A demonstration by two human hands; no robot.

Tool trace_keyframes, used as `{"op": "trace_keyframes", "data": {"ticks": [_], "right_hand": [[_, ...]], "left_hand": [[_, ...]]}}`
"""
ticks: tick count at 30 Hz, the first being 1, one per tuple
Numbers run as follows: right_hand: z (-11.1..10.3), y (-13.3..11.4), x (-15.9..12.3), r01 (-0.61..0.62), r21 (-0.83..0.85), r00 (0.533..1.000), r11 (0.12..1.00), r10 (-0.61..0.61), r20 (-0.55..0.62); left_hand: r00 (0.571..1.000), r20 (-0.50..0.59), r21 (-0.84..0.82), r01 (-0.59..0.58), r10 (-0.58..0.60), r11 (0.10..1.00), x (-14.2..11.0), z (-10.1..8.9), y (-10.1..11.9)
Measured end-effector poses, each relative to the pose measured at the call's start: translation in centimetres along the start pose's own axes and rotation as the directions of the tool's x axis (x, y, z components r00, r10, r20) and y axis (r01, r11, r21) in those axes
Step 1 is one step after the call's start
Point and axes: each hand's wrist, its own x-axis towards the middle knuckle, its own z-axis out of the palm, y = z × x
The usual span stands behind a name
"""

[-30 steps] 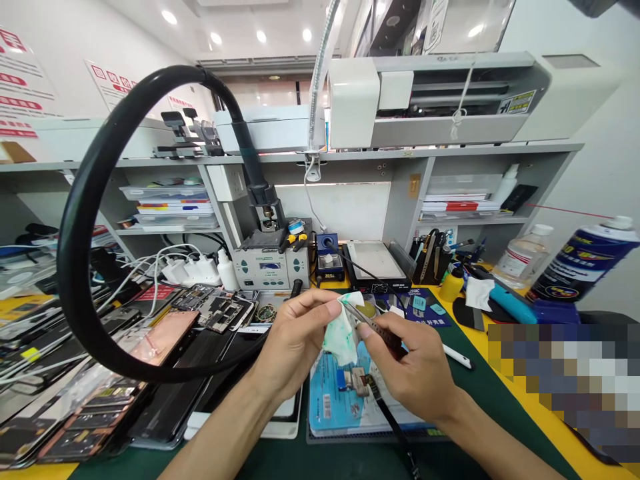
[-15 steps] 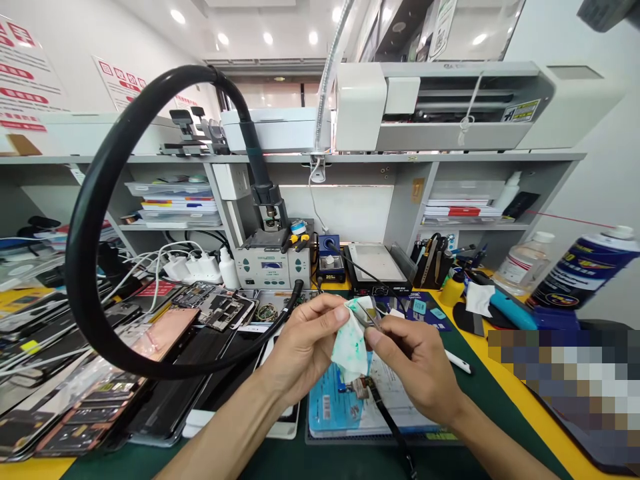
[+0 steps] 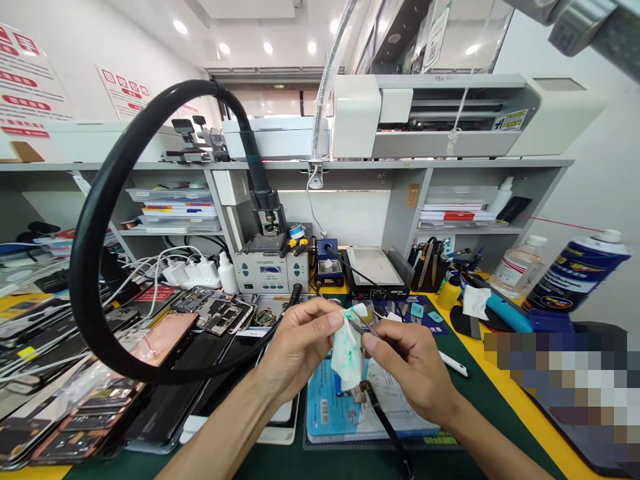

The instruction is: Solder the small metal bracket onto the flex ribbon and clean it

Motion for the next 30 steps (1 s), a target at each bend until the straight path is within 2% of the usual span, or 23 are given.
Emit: {"op": "trace_keyframes", "data": {"ticks": [7, 15, 22, 30], "right_hand": [[0.3, 0.4, 0.2, 0.063, -0.137, 0.996, 0.989, -0.072, -0.061], [0.4, 0.6, 0.2, 0.111, -0.29, 0.991, 0.951, -0.13, -0.044], [0.4, 0.6, 0.2, 0.115, -0.31, 0.993, 0.944, -0.119, 0.008], [0.4, 0.4, 0.2, 0.095, -0.292, 0.995, 0.952, -0.084, 0.051]], "left_hand": [[0.991, -0.11, 0.213, -0.051, 0.076, 0.976, 0.2, -0.5, 0.8], [0.969, -0.102, 0.413, -0.164, 0.225, 0.896, 0.4, -1.0, 1.3], [0.978, -0.062, 0.491, -0.144, 0.199, 0.859, 0.3, -1.5, 2.0], [0.99, -0.068, 0.468, -0.075, 0.12, 0.88, 0.6, -1.8, 2.4]]}}
